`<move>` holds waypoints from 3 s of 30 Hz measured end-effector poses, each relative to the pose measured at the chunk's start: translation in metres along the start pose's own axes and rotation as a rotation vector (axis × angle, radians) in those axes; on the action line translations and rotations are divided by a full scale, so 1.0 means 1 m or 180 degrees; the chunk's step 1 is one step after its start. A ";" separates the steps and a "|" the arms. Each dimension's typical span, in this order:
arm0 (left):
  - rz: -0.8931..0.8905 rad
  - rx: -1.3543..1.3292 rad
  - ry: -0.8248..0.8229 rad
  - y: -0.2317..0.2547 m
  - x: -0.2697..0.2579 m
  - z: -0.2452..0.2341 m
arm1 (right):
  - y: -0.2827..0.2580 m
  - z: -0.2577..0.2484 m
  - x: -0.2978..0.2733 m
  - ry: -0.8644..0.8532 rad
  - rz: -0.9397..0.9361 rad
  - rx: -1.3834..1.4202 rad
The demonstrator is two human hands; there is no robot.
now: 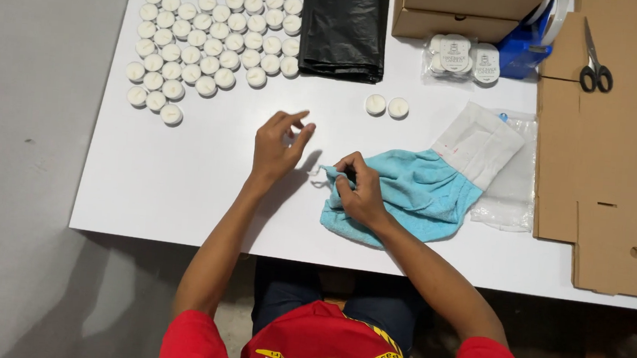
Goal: Cleaning individual candle bases with a cloth and placing them into a plastic bag for packaging.
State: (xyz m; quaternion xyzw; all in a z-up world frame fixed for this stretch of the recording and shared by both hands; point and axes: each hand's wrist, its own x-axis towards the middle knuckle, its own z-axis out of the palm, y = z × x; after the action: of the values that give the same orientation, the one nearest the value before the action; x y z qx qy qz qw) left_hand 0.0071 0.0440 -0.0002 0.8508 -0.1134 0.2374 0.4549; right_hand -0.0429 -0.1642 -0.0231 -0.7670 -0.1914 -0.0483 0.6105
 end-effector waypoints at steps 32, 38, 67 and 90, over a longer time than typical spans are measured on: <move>-0.0881 -0.0193 0.0448 0.052 -0.056 -0.058 | -0.054 -0.043 0.049 -0.1129 0.1173 0.0774; -0.1555 0.1331 0.1213 -0.020 -0.035 -0.132 | -0.052 -0.047 0.041 -0.0838 0.1080 0.0613; 0.0186 -0.0689 -0.0275 0.078 -0.003 0.006 | 0.008 -0.054 0.035 0.0757 0.1188 0.0915; 0.0767 -0.0935 -0.0033 0.025 -0.005 0.042 | 0.038 -0.048 0.030 0.0354 0.0781 0.0703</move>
State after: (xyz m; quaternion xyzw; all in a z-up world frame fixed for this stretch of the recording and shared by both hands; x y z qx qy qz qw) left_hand 0.0049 -0.0051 -0.0045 0.7567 -0.2503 0.2666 0.5419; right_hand 0.0059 -0.2095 -0.0366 -0.7090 -0.0665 0.0055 0.7021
